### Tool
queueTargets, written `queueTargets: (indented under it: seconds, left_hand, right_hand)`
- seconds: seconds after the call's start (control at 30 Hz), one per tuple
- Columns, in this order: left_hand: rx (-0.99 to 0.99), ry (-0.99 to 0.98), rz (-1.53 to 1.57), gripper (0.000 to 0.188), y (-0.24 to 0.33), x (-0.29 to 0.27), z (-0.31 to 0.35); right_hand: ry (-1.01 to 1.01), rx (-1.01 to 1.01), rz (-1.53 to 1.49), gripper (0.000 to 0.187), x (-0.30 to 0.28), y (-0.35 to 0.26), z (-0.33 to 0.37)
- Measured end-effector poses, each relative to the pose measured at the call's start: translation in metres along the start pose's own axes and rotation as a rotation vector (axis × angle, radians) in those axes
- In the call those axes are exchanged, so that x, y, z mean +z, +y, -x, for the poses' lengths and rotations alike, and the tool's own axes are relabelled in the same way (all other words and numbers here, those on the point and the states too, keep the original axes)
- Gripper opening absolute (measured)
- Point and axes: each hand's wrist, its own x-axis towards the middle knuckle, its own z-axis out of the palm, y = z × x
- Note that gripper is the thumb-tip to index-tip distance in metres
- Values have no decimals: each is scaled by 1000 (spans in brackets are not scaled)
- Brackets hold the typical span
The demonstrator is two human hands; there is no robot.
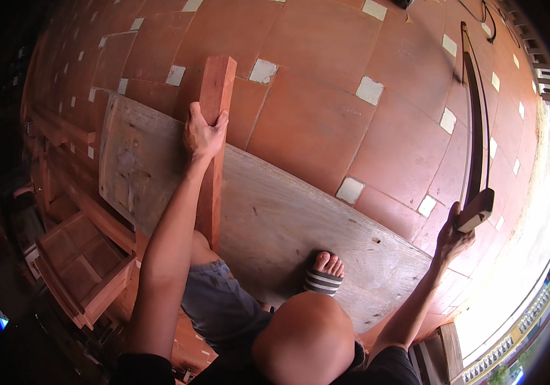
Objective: The person uses a hand saw to cut a long wooden plank into smaller pieces. They repeatedly position the plank, saw through it, and set the cut pieces aside on the floor.
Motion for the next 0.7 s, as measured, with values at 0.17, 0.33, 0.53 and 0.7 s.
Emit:
queueTargets:
  seconds: [0.17, 0.33, 0.53, 0.7]
  left_hand:
    - [-22, -35, -5, 59, -13, -2, -3]
    - [19, -70, -55, 57, -13, -10, -6]
    - [144, 108, 94, 70, -9, -12, -5]
    - [253, 143, 214, 64, -15, -12, -5]
  right_hand:
    - [-233, 138, -1058, 24, -37, -65, 50]
    - [-574, 74, -1300, 35, -48, -170, 79]
    - [-855, 102, -1614, 33, 6, -256, 127]
    - [-956, 65, -1514, 37, 43, -294, 153]
